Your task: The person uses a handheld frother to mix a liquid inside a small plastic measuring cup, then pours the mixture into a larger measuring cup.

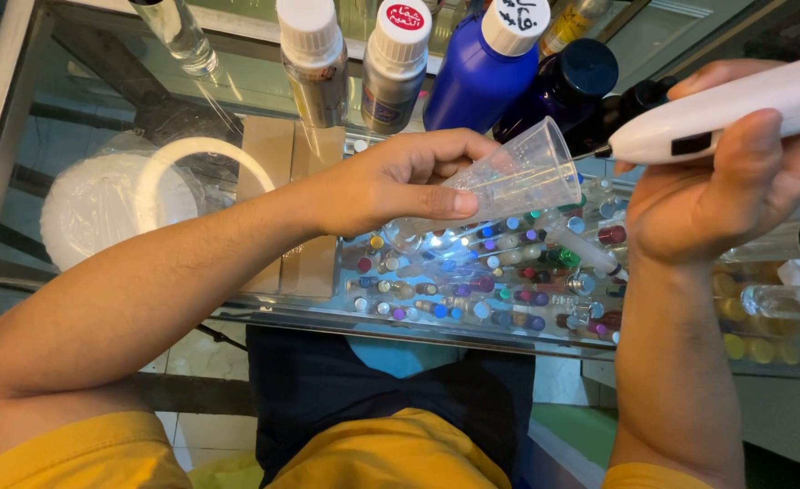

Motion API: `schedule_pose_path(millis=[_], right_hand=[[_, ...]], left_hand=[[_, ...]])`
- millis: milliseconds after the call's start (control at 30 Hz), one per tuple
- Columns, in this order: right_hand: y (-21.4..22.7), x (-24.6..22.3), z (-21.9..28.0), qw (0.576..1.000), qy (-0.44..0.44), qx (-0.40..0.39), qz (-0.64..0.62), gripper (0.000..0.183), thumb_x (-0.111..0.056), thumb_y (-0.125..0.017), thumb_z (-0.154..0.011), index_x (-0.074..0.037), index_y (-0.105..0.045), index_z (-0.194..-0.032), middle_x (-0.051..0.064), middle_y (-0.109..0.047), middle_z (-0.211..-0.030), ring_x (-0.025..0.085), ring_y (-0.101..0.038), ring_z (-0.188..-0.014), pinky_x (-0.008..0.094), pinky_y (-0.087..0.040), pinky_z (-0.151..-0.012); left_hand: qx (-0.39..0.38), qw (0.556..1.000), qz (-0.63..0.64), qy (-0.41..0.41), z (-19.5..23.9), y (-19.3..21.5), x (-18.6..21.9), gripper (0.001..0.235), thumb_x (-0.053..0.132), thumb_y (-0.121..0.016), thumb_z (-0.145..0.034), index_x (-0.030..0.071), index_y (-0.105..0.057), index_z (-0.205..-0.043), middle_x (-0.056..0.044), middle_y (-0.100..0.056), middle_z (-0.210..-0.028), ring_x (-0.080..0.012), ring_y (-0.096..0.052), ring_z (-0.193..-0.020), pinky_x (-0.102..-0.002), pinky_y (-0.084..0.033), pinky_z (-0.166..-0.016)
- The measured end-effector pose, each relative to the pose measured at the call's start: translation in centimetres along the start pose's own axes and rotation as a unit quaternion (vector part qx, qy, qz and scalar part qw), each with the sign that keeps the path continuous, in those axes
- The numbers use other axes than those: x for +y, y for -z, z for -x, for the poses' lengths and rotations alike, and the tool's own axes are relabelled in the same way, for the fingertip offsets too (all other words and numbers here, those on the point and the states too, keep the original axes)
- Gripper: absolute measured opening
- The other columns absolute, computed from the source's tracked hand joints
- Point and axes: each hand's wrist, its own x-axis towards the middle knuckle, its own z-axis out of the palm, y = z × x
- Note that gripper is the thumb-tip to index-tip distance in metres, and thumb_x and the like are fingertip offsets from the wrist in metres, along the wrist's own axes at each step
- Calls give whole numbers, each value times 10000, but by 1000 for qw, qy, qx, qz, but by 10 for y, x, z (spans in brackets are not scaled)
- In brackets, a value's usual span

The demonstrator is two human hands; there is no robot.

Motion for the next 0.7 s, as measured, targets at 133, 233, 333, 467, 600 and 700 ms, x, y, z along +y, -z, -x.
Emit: schedule_pose_path(millis=[133,233,333,467,600,700], right_hand=[[-12,-16,-8,999,-29,-13,25,290,-340,-507,-1153,-126,-416,-1326,273,-464,-1150,398,-504,-951,458,-472,-514],[-3,-11,-6,993,-114,-7,-28,269,-363,-531,-1169,-211,-446,-1373,232,-494,-1192,348,-507,-918,432,-487,-570],[-4,-13,-8,991,-130,0,-29,312,-421,-545,-1127,-203,-469,-1337,208,-505,-1166,330,-516,-907,417,-485,-583],[-12,-19,-12,985,-168,13,-33,434,-551,-578,-1031,-184,-520,-1255,157,-531,-1106,290,-538,-880,383,-480,-612],[-21,-26,-17,978,-205,28,-36,571,-678,-616,-934,-162,-569,-1173,107,-559,-1047,251,-561,-853,348,-477,-642],[-26,-29,-21,972,-229,37,-38,666,-762,-644,-869,-145,-602,-1118,74,-578,-1006,226,-578,-835,325,-475,-661]], left_hand=[[-1,1000,-2,-3,0,-1,1,467,324,-589,-1037,110,-509,-1445,18,-591,-1035,-77,-518,-804,-222,-462,-737],[4,1000,-21,4,1,-1,1,436,313,-574,-1041,123,-513,-1429,15,-571,-1032,-87,-507,-792,-240,-460,-744],[19,999,-20,23,0,-1,1,425,271,-580,-1036,133,-519,-1433,33,-507,-871,-82,-485,-751,-239,-456,-721],[0,1000,1,-9,0,0,1,398,270,-567,-1043,110,-528,-1406,15,-596,-1088,-81,-517,-835,-234,-445,-748],[-3,1000,-5,-14,-1,0,1,383,275,-567,-1044,114,-534,-1390,12,-595,-1089,-82,-520,-831,-234,-453,-739],[-9,1000,-10,-19,-1,-1,2,386,262,-554,-1047,106,-525,-1399,2,-580,-1131,-93,-529,-850,-236,-471,-753]])
